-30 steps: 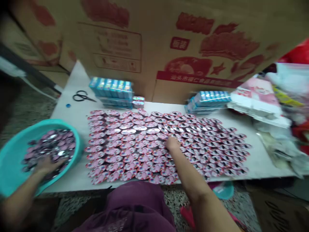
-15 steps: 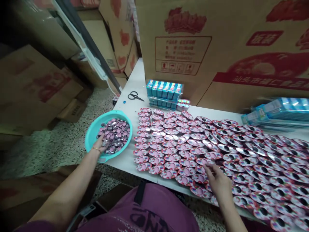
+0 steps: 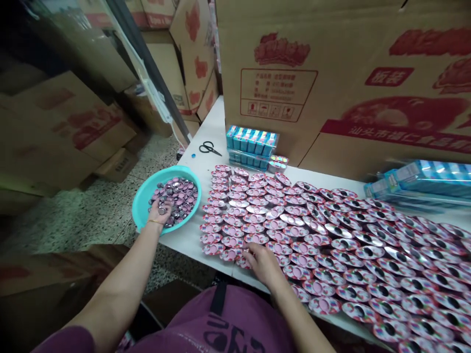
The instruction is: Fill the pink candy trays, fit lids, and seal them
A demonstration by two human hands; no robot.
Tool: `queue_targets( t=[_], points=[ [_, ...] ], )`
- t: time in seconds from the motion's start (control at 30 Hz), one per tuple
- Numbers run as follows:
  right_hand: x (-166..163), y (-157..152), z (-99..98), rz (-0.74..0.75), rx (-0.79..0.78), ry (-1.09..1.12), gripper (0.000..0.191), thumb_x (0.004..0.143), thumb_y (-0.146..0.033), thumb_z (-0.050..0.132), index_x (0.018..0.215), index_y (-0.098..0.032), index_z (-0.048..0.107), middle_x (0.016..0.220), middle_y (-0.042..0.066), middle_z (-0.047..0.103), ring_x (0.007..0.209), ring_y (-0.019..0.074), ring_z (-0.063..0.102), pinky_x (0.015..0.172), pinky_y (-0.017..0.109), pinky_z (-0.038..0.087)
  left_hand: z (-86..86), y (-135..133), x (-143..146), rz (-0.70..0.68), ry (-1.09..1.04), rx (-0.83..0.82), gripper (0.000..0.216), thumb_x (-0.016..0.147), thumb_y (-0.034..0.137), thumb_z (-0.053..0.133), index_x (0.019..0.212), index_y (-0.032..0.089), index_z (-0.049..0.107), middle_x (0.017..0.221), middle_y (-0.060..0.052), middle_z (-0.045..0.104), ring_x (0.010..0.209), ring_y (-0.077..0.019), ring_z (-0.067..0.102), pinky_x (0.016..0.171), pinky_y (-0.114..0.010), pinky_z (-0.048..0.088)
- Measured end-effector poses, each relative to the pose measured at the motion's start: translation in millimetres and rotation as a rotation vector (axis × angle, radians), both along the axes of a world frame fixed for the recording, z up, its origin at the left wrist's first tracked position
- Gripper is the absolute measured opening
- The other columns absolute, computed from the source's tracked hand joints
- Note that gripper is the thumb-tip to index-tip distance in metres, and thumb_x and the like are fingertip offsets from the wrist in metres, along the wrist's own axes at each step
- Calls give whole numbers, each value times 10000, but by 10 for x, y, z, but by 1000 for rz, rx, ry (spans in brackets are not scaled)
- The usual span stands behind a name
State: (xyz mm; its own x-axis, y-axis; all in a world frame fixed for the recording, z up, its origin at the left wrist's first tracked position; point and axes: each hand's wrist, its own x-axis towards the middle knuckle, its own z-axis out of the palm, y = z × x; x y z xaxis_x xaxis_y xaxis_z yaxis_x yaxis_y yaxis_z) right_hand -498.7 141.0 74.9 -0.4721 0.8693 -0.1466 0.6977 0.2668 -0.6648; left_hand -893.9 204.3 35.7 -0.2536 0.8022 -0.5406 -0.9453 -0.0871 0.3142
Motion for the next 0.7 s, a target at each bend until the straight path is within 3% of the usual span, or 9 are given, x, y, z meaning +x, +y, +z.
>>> queue_targets(
  t=[0.27,0.4,0.5,0.6,0.7],
  points=[
    [631,-185,-101,-39,-47,-30,276,774,-390,387,882,-229,584,716,11,615,665,164,564,593,252,389,183,-49,369,77,32,110,199,817,279,361,722,138,465,595,1,445,468,-31,428,344,-85,336],
    [664,-211,-143,-71,-100,40,263,773,-390,410,855,-219,592,674,0,601,633,157,552,586,252,393,383,-70,644,-43,47,198,168,798,275,392,763,142,487,656,-15,466,476,-23,423,322,-67,306],
    [433,-112,-74,-120,-73,188,275,787,-385,406,878,-202,591,760,13,609,678,147,553,626,247,415,472,-61,1110,-232,25,204,137,778,274,433,784,153,497,695,-21,482,490,-22,425,316,-61,295],
    [110,34,49,-221,78,282,312,795,-349,421,1048,-204,530,939,39,582,800,141,543,715,248,428,426,-36,1756,-436,14,130,119,771,259,444,786,161,510,703,-23,497,490,-29,434,307,-70,288],
    [-66,124,60,-94,300,222,370,760,-280,501,1128,-242,482,1092,48,500,963,154,481,829,262,394,267,-48,2392,-611,31,29,139,762,264,446,737,148,518,657,-19,515,469,-44,453,325,-107,337]
  ],
)
